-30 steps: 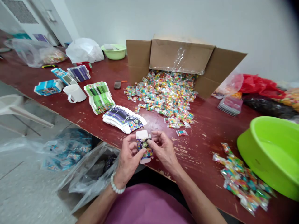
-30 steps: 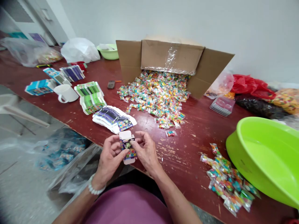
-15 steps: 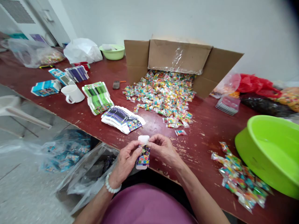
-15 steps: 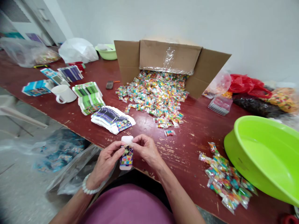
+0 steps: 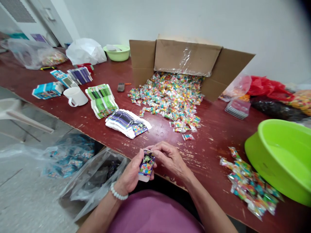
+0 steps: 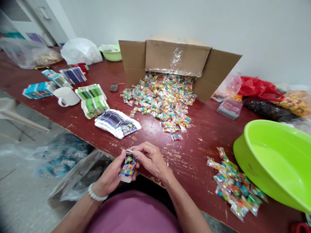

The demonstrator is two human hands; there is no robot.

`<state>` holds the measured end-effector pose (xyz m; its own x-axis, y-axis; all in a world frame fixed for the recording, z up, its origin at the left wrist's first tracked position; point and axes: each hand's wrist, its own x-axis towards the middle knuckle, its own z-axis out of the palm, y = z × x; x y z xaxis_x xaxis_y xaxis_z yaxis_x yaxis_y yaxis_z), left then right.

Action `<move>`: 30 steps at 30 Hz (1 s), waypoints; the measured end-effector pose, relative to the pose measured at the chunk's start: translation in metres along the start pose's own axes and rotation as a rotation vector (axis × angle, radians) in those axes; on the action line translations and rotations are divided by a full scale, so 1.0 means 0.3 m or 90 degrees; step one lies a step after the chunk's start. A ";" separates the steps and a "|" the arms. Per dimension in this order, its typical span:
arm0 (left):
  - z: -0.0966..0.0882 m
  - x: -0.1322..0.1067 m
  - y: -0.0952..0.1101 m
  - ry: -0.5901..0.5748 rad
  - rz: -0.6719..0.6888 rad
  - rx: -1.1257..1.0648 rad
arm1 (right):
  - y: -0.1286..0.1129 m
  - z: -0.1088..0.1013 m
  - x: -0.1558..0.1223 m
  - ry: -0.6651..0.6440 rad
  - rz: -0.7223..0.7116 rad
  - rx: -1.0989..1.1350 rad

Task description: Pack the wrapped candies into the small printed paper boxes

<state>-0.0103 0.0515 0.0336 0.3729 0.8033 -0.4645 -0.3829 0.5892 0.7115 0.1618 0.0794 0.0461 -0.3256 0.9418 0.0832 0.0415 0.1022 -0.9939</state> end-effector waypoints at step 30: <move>0.017 0.013 -0.003 0.038 0.087 0.080 | -0.045 -0.014 0.009 -0.065 -0.024 -0.021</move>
<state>-0.0041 0.0538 0.0340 0.2718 0.8813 -0.3867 -0.3170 0.4613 0.8286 0.1642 0.0818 0.0601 -0.4214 0.9001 0.1106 0.0575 0.1483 -0.9873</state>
